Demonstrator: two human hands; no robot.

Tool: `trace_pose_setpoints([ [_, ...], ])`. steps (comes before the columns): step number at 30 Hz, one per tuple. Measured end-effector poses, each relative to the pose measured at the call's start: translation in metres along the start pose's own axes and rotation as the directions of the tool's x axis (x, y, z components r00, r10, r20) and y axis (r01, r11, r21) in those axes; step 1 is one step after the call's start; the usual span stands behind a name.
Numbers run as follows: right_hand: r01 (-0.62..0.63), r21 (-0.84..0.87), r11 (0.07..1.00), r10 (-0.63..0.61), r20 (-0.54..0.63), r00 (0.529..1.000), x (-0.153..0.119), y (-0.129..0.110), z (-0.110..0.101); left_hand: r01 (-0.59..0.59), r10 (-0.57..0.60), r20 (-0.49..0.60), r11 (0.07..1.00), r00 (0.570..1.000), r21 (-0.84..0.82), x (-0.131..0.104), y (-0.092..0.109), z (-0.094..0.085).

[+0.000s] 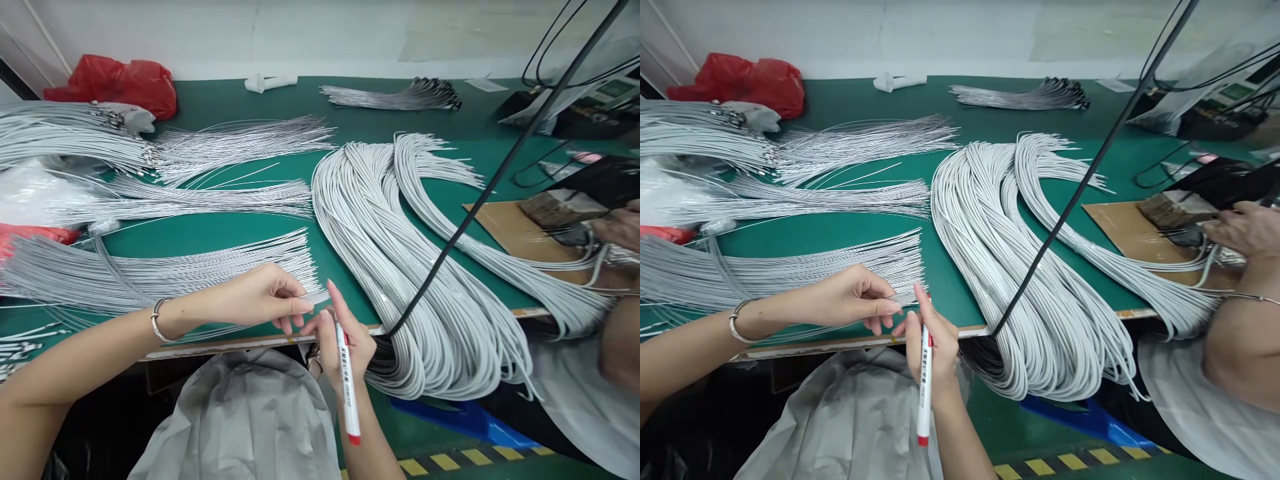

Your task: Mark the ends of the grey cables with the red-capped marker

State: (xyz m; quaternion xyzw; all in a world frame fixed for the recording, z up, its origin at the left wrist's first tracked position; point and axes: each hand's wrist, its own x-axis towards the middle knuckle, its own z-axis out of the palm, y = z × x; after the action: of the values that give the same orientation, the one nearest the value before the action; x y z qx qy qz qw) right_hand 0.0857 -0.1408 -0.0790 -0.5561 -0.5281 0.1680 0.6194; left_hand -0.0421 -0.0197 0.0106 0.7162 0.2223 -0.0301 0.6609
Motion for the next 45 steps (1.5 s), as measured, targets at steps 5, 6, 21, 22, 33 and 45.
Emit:
trace_pose_setpoints([
  [5,-0.011,-0.070,0.997,0.006,-0.068,0.998,-0.004,-0.005,0.013,-0.002,0.001,-0.034,1.000,0.999,-0.018,0.002,-0.002,0.000],
  [6,-0.014,-0.073,0.997,0.009,-0.061,0.998,-0.004,-0.005,0.013,-0.004,0.003,-0.039,1.000,0.999,-0.023,0.002,-0.003,0.000],
  [21,0.156,-0.220,0.963,-0.158,0.008,0.987,-0.005,-0.001,0.009,-0.008,0.004,-0.089,0.999,0.996,-0.041,0.003,-0.015,0.000],
  [22,0.141,-0.197,0.970,-0.142,0.007,0.990,-0.005,0.000,0.008,-0.010,0.007,-0.089,0.999,0.996,-0.044,0.003,-0.014,-0.001],
  [33,0.142,-0.152,0.978,-0.136,0.048,0.989,0.002,0.000,-0.006,-0.028,0.024,-0.071,0.998,0.997,-0.054,0.005,-0.004,0.000],
  [45,0.151,-0.255,0.955,-0.163,-0.025,0.986,-0.002,-0.006,0.006,-0.028,0.024,-0.104,0.999,0.994,-0.040,0.004,-0.003,0.002],
])
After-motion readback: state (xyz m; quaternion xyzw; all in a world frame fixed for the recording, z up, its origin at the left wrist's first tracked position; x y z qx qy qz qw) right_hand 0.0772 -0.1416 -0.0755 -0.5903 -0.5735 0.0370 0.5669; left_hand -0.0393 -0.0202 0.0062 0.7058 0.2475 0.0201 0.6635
